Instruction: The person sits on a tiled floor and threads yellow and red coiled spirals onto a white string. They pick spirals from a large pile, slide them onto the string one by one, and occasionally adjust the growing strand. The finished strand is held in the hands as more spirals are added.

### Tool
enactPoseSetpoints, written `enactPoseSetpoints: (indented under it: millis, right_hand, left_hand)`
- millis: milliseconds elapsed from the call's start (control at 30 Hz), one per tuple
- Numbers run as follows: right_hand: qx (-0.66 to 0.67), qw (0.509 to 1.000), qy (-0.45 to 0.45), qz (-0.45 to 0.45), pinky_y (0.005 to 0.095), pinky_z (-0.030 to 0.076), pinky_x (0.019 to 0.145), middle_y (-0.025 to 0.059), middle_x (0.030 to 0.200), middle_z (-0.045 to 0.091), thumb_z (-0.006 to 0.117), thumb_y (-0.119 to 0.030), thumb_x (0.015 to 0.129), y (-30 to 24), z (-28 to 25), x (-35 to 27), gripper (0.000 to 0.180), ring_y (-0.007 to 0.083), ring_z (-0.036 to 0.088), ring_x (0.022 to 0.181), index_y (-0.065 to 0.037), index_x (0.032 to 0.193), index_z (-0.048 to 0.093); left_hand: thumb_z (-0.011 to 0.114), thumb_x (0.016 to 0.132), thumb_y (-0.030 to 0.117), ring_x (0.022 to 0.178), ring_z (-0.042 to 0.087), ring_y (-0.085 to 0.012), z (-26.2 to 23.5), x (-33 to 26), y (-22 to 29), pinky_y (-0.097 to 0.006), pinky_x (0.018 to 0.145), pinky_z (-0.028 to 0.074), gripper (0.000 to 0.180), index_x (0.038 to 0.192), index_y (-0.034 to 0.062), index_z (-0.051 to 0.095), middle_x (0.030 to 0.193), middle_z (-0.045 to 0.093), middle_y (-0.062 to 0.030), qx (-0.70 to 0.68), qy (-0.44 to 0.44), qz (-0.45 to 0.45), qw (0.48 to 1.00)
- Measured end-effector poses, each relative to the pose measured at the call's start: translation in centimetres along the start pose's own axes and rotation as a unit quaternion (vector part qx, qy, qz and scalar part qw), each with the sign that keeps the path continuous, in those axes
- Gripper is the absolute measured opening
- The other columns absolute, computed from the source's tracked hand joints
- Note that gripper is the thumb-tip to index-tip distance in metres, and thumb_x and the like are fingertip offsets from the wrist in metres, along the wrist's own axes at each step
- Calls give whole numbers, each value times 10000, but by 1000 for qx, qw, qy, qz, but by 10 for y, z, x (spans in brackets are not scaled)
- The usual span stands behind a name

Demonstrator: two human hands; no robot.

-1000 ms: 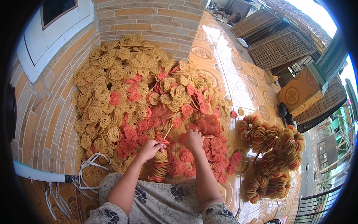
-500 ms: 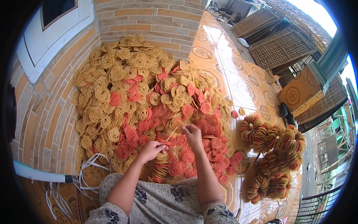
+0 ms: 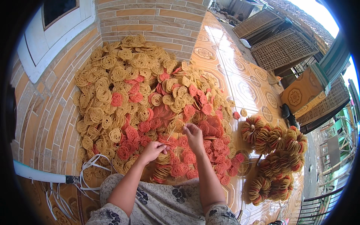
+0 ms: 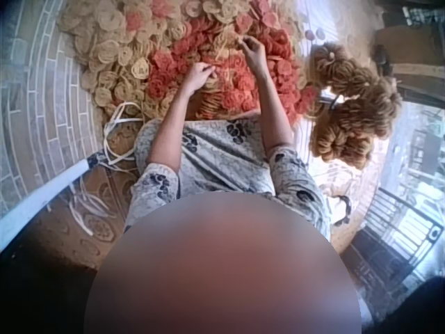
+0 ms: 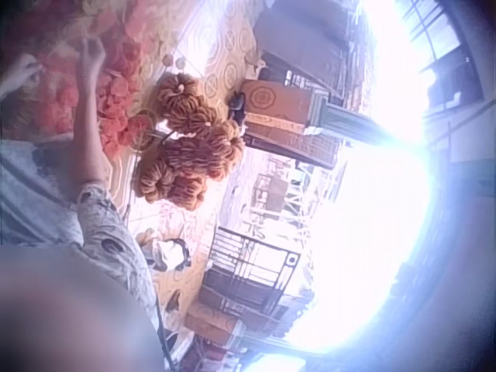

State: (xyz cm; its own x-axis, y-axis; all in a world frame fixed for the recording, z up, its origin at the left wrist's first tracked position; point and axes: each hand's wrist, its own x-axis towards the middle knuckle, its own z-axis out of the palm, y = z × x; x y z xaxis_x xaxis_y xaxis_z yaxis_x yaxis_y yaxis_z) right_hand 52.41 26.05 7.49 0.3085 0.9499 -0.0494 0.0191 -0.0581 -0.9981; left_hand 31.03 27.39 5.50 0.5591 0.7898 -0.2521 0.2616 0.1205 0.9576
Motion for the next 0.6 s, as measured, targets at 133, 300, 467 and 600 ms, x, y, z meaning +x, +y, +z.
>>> enactPoseSetpoints:
  millis: [133,300,467,600]
  right_hand:
    - [-4,1000,-2,-16,235,447,730,-4,831,585,598,-92,950,2,-1,0,99,77,535,759,2,981,591]
    - [30,999,-16,-28,235,431,708,-14,803,585,587,-109,958,3,0,0,115,62,527,756,5,964,594]
    - [37,996,-51,-57,237,431,773,-14,870,581,563,-95,970,-2,-2,-2,98,64,519,815,-4,1006,567]
    - [73,991,-89,-71,240,436,815,-17,903,578,546,-99,979,-5,-6,-3,101,67,522,845,-19,1041,542]
  left_hand:
    - [559,957,170,821,654,-130,-1,0,4,-280,797,484,249,923,-35,697,840,714,-64,10,-31,-35,999]
    - [561,954,160,844,651,-135,-1,0,5,-275,801,482,240,906,-32,697,852,714,-72,18,-47,-19,999]
    - [561,948,131,873,650,-131,-3,-1,3,-268,827,469,215,869,-25,686,859,700,-67,-67,-76,-47,994]
    - [561,944,120,879,655,-133,-5,-2,2,-260,843,468,178,919,-17,672,804,671,-38,-263,-138,-68,952]
